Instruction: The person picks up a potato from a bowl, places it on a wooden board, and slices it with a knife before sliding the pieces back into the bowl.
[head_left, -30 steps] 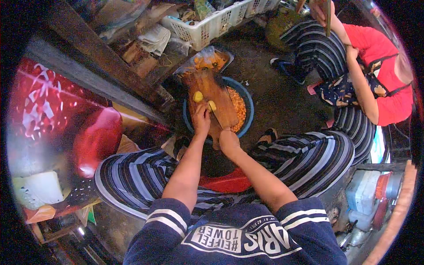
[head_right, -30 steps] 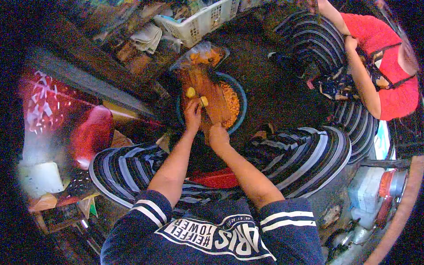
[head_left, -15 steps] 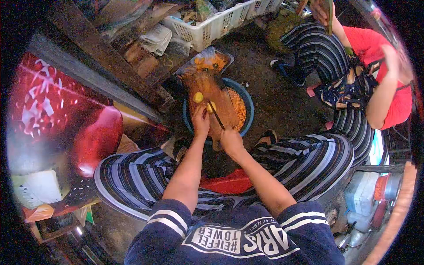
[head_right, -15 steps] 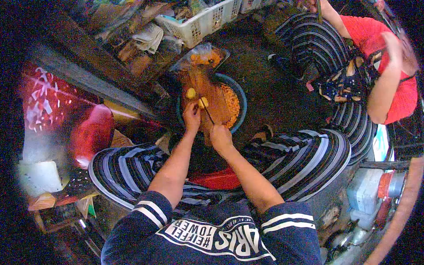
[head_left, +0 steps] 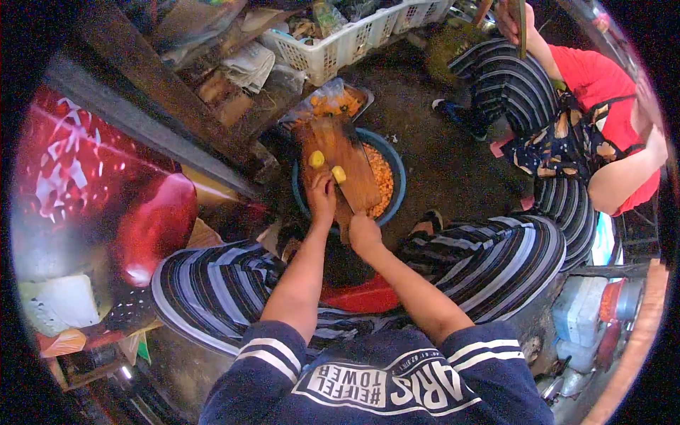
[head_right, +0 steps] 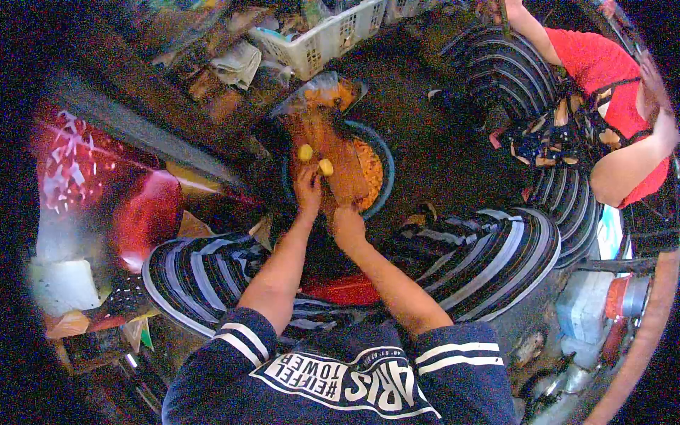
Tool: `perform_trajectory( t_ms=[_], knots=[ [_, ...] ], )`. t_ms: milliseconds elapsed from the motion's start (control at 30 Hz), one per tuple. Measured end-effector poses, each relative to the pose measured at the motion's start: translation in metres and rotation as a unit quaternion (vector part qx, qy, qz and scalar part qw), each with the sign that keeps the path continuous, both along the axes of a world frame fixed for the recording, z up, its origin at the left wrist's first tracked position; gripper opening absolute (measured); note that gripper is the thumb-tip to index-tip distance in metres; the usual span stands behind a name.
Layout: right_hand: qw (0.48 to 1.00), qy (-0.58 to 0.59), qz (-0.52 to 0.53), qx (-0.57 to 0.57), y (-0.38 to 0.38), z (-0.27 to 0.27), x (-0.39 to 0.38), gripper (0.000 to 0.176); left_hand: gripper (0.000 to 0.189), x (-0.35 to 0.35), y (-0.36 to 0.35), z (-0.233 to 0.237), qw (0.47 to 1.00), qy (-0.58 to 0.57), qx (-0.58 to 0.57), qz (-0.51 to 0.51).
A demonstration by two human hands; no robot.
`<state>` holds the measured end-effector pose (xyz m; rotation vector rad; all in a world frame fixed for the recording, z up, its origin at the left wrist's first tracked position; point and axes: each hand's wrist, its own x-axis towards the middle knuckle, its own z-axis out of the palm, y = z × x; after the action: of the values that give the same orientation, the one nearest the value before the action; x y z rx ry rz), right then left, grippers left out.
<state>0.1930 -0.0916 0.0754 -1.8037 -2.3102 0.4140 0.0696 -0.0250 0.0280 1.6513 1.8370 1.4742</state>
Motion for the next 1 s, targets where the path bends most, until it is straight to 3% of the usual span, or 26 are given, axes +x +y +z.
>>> perform_trajectory(
  t_ms=[167,400,467,533,633,767,867,933,1000],
  knots=[
    [0.996,-0.001,0.018,-0.090,0.003,-0.015,0.006,0.015,0.019,-0.001,-0.002,-0.003,1.000,0.010,0.014,0.004],
    [0.998,-0.010,0.025,-0.049,0.007,0.005,0.009,0.022,0.024,0.000,-0.001,0.003,1.000,0.008,-0.003,0.008],
    [0.994,0.066,-0.060,-0.061,0.010,0.025,0.009,0.026,0.029,0.004,-0.001,0.011,1.000,-0.007,-0.028,0.005],
    [0.993,0.068,-0.057,-0.079,0.018,0.026,0.014,0.027,0.042,0.014,0.000,0.031,0.987,0.109,-0.101,0.064],
    [0.990,0.065,-0.067,-0.106,0.025,0.042,0.023,0.029,0.052,0.030,0.008,0.034,0.971,0.148,-0.162,0.097],
    [0.985,0.065,-0.126,-0.096,0.035,0.015,0.039,0.030,0.051,0.042,0.011,0.025,0.965,0.157,-0.197,0.072],
    [0.988,0.048,-0.116,-0.094,0.038,0.020,0.048,0.029,0.044,0.044,0.016,0.003,0.973,0.157,-0.143,0.085],
    [0.987,0.036,-0.117,-0.106,0.037,0.016,0.051,0.028,0.042,0.034,0.012,0.001,0.983,0.091,-0.130,-0.091],
    [0.986,0.025,-0.116,-0.116,0.037,0.014,0.051,0.027,0.041,0.034,0.010,-0.003,0.992,0.045,-0.081,-0.088]
  ],
)
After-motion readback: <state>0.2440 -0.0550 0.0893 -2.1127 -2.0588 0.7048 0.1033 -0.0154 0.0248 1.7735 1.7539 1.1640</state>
